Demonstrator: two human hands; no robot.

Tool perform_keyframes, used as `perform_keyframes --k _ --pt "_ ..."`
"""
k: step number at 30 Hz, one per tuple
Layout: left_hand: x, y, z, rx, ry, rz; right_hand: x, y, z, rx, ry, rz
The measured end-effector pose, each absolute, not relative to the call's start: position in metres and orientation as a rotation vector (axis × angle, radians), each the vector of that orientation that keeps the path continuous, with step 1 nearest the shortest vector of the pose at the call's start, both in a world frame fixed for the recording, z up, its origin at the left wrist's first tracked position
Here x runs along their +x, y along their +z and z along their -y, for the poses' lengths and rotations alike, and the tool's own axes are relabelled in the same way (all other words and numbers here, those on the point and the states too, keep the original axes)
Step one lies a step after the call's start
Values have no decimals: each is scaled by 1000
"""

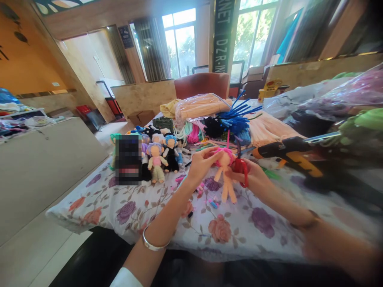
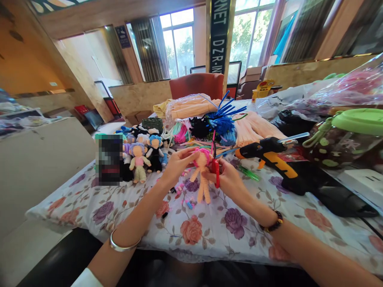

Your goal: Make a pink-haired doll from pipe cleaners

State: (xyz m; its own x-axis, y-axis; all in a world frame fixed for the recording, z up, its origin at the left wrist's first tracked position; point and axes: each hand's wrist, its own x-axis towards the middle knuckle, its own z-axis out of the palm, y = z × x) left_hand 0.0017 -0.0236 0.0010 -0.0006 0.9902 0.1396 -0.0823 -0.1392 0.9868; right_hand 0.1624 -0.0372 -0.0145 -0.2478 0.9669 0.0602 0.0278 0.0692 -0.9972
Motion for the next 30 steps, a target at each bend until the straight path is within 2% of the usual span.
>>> perform_keyframes --k 23,30 --pt "-7 -10 15 1342 1572 -1165 164 -10 34 -1207 1214 1580" --pt "-10 -12 12 1133 1709 -1090 168 -13 31 -1259 1099 1641"
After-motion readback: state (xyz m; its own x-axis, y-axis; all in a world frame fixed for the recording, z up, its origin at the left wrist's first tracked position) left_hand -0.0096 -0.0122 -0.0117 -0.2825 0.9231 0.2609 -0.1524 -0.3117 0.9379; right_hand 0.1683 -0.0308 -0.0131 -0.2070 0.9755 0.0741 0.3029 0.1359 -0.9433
